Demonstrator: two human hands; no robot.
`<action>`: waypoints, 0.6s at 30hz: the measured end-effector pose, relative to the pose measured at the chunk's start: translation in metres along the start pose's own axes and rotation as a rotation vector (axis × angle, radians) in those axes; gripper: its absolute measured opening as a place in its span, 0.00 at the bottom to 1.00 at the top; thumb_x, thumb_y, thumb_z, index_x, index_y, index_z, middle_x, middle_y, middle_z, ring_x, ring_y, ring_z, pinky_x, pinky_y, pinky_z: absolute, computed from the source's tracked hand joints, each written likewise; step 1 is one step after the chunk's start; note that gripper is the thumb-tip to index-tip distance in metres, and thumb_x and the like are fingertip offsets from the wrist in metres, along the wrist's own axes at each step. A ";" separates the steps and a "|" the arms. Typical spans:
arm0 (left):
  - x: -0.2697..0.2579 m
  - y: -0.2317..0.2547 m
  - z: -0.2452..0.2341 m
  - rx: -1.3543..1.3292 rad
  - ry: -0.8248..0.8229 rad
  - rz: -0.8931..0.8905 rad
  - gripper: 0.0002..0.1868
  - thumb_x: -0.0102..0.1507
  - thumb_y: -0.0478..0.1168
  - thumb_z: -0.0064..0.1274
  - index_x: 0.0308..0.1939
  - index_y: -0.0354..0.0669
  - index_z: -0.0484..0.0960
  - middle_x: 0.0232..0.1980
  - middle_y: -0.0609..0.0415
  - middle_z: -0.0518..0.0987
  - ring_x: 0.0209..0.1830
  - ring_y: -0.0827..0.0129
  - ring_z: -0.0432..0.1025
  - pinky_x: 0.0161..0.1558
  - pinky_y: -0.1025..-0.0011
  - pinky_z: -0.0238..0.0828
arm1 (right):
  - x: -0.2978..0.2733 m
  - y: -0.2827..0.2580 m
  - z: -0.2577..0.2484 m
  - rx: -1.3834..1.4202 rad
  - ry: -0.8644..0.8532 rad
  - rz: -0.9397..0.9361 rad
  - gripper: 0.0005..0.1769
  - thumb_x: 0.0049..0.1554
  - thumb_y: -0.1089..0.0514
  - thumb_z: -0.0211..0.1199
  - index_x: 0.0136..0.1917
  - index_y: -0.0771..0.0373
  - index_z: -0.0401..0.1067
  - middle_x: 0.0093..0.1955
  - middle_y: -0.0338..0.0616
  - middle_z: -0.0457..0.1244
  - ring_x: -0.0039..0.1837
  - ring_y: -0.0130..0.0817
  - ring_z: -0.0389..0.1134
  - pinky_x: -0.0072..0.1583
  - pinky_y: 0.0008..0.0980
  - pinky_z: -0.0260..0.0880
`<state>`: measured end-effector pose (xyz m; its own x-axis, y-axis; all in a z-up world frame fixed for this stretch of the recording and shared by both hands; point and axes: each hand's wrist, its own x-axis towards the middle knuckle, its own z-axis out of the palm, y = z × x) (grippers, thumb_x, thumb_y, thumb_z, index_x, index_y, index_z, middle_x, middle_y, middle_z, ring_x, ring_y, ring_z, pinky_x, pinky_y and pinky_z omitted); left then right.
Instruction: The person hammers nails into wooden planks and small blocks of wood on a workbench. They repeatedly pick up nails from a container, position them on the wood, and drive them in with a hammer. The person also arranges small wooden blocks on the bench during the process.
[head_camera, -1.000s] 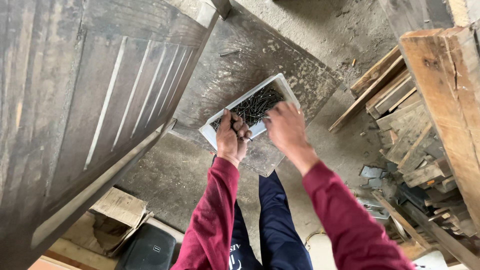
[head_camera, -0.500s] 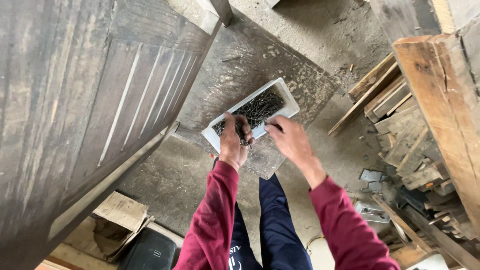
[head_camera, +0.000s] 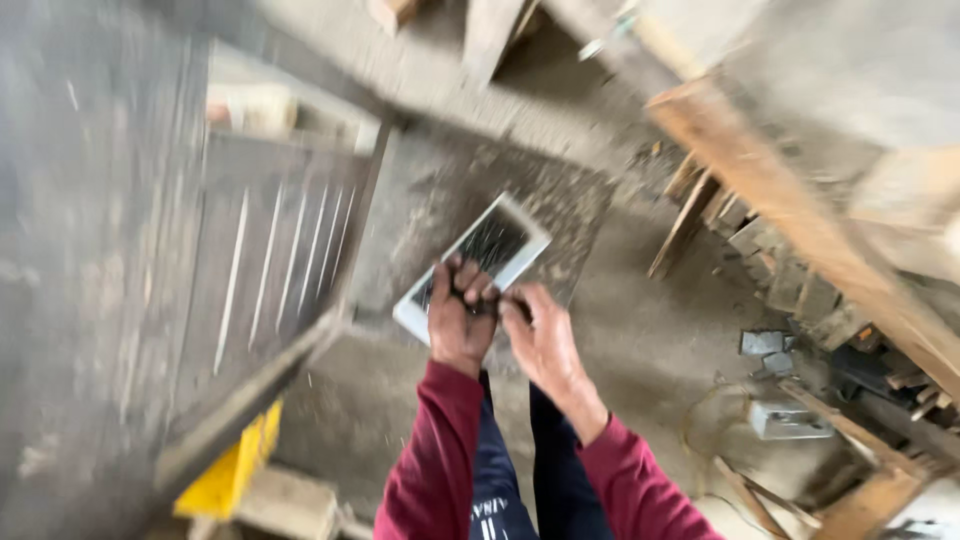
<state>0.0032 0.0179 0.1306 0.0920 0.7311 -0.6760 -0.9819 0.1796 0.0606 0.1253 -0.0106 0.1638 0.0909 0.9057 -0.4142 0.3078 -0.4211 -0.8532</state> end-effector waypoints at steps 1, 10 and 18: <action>-0.002 -0.007 0.014 0.058 0.003 0.028 0.17 0.72 0.55 0.43 0.38 0.48 0.70 0.29 0.63 0.60 0.27 0.75 0.57 0.36 0.73 0.61 | -0.002 -0.010 -0.007 0.030 0.038 -0.031 0.07 0.59 0.66 0.64 0.50 0.67 0.70 0.45 0.47 0.68 0.47 0.31 0.72 0.50 0.31 0.72; -0.016 -0.070 0.094 0.199 -0.128 -0.179 0.21 0.71 0.59 0.46 0.35 0.49 0.70 0.25 0.64 0.57 0.25 0.75 0.57 0.38 0.72 0.63 | -0.036 -0.044 -0.080 0.195 0.397 -0.051 0.08 0.56 0.69 0.66 0.46 0.65 0.68 0.42 0.40 0.65 0.42 0.20 0.63 0.44 0.23 0.66; -0.046 -0.137 0.138 0.465 -0.069 -0.377 0.22 0.69 0.60 0.40 0.35 0.49 0.75 0.28 0.59 0.74 0.32 0.67 0.71 0.47 0.62 0.71 | -0.070 -0.070 -0.140 0.409 0.653 -0.068 0.08 0.59 0.70 0.67 0.47 0.64 0.69 0.42 0.36 0.62 0.40 0.20 0.57 0.42 0.20 0.60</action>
<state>0.1567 0.0509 0.2549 0.4458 0.5995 -0.6648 -0.7052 0.6926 0.1516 0.2298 -0.0377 0.2965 0.6637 0.7224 -0.1940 -0.0300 -0.2335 -0.9719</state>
